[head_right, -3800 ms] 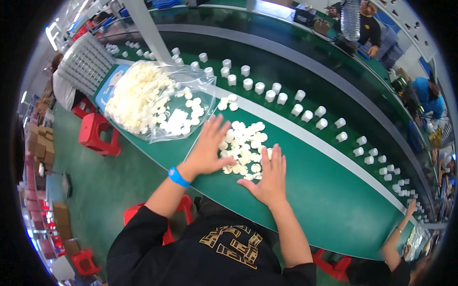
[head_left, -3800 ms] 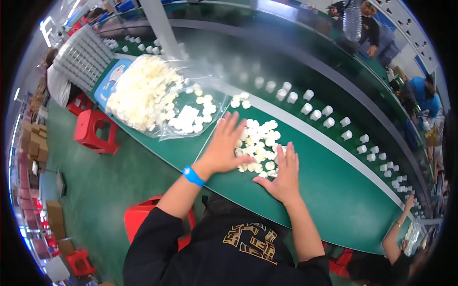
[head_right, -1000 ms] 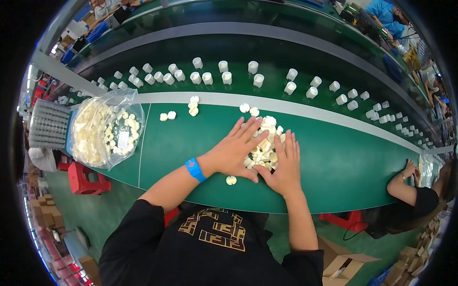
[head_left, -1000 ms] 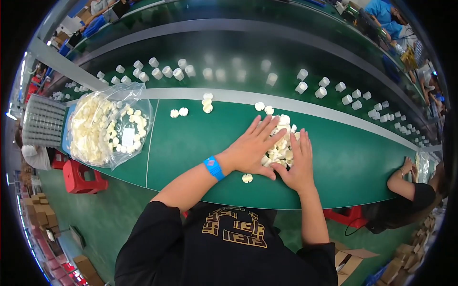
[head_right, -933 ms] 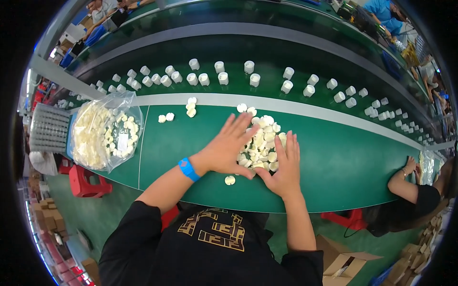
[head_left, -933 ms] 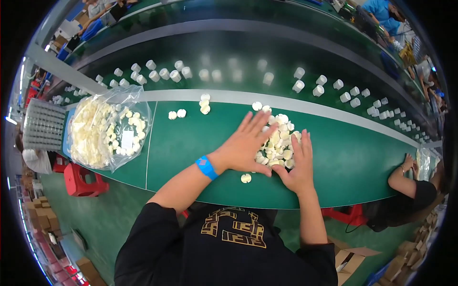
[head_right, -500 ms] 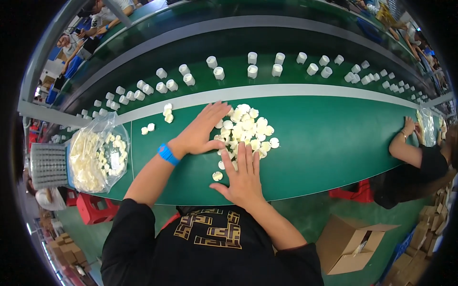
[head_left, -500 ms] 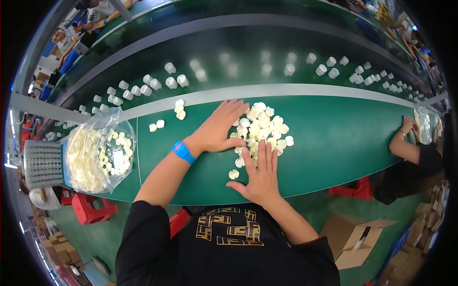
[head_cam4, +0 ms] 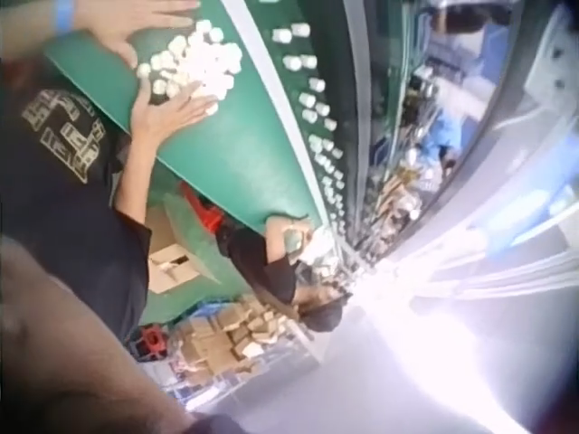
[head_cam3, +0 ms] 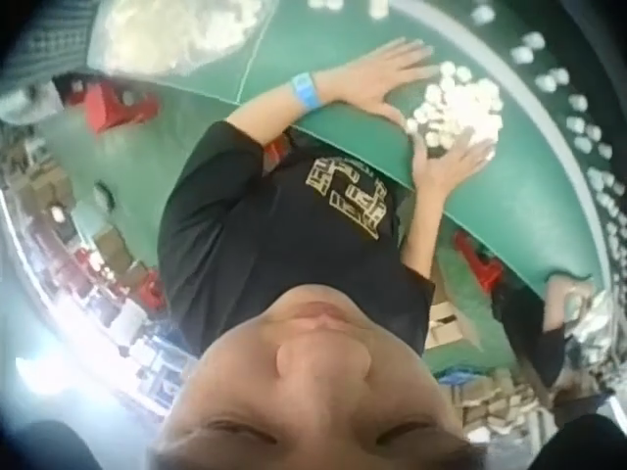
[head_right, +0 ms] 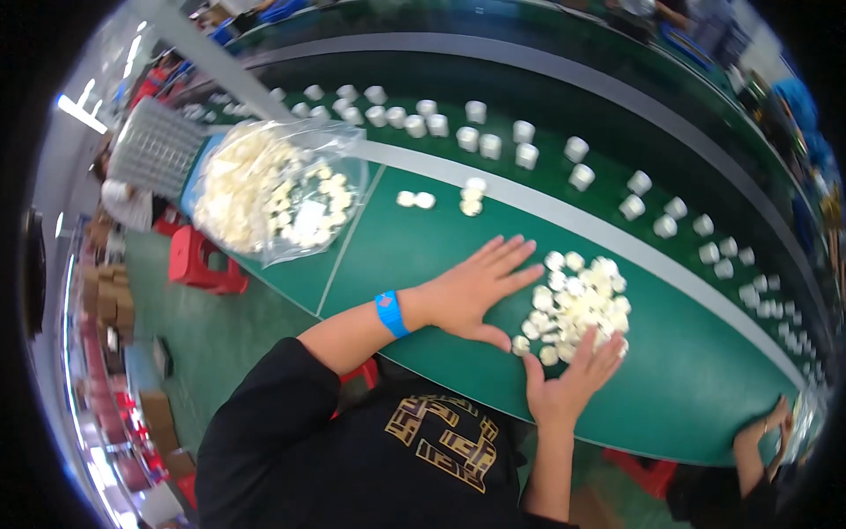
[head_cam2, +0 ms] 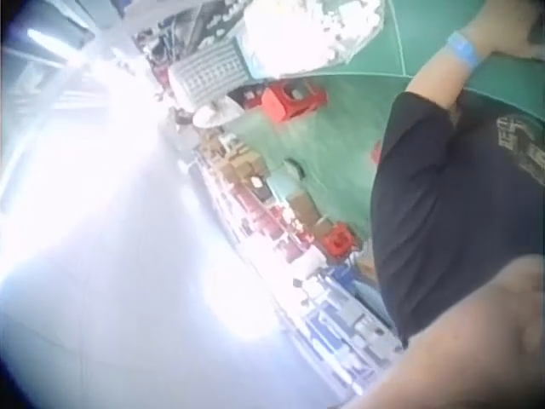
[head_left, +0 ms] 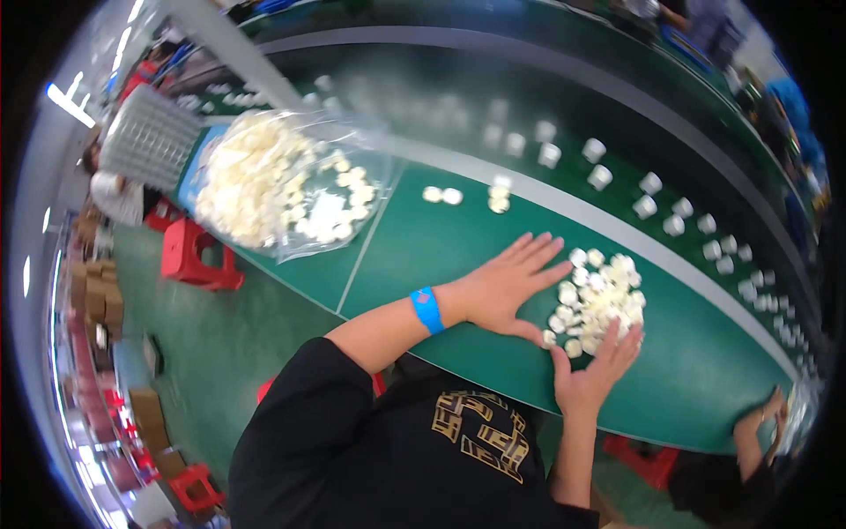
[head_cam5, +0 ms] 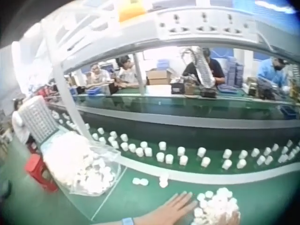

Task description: The person assembles small white foam-like components into plastic containers by hand, placing them into the containers on a production line.

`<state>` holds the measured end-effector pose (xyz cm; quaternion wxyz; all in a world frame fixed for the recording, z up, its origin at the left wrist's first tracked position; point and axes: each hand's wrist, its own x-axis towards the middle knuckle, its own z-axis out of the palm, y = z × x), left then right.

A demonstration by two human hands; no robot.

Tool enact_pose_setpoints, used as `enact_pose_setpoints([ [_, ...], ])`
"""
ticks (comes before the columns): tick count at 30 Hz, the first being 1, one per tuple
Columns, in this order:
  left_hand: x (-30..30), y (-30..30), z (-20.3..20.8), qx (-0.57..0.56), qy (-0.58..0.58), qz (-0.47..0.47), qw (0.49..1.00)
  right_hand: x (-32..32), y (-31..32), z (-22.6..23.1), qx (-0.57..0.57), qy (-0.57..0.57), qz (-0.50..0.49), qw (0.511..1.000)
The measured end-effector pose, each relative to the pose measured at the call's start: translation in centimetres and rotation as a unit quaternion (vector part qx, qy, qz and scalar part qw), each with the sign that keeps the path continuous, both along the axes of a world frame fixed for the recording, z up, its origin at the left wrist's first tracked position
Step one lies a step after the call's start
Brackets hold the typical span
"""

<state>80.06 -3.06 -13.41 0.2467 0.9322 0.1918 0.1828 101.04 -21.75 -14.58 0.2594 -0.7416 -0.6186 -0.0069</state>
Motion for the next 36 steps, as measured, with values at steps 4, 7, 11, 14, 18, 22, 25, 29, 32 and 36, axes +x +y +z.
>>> enact_pose_setpoints([
  [4,-10.9,5.1,0.3,0.089,-0.010,0.305,0.948,0.6,-0.4,-1.0,0.014,0.014,-0.018,1.000],
  [7,-20.6,7.7,0.9,0.046,0.163,0.524,0.834,0.2,0.2,-0.7,0.028,0.032,-0.018,0.999],
  [11,-26.7,10.9,0.9,-0.018,0.320,0.617,0.719,0.7,-0.1,-0.7,0.020,0.043,-0.048,0.998],
  [14,-34.4,14.3,-3.8,0.172,0.371,0.691,0.596,0.4,0.2,-0.9,0.024,0.048,-0.043,0.998],
  [18,-35.7,18.5,-4.9,0.135,0.373,0.687,0.609,0.8,-0.5,-1.1,0.018,0.031,-0.057,0.998],
  [22,-43.2,20.0,-4.1,0.092,0.382,0.639,0.661,0.1,-0.2,-0.5,0.019,0.018,-0.043,0.999],
  [25,-45.9,21.3,-4.4,0.067,0.399,0.599,0.691,-0.1,0.3,-0.5,0.013,0.029,-0.037,0.999],
  [29,-46.2,22.0,-5.5,0.040,0.438,0.560,0.702,0.2,0.4,-0.5,0.010,0.018,-0.048,0.999],
  [32,-48.0,22.7,-5.0,0.030,0.475,0.542,0.692,0.0,0.4,-0.5,0.001,0.019,-0.058,0.998],
  [36,-49.2,21.6,-6.2,0.038,0.513,0.505,0.693,0.2,0.0,-0.6,-0.010,0.022,-0.072,0.997],
])
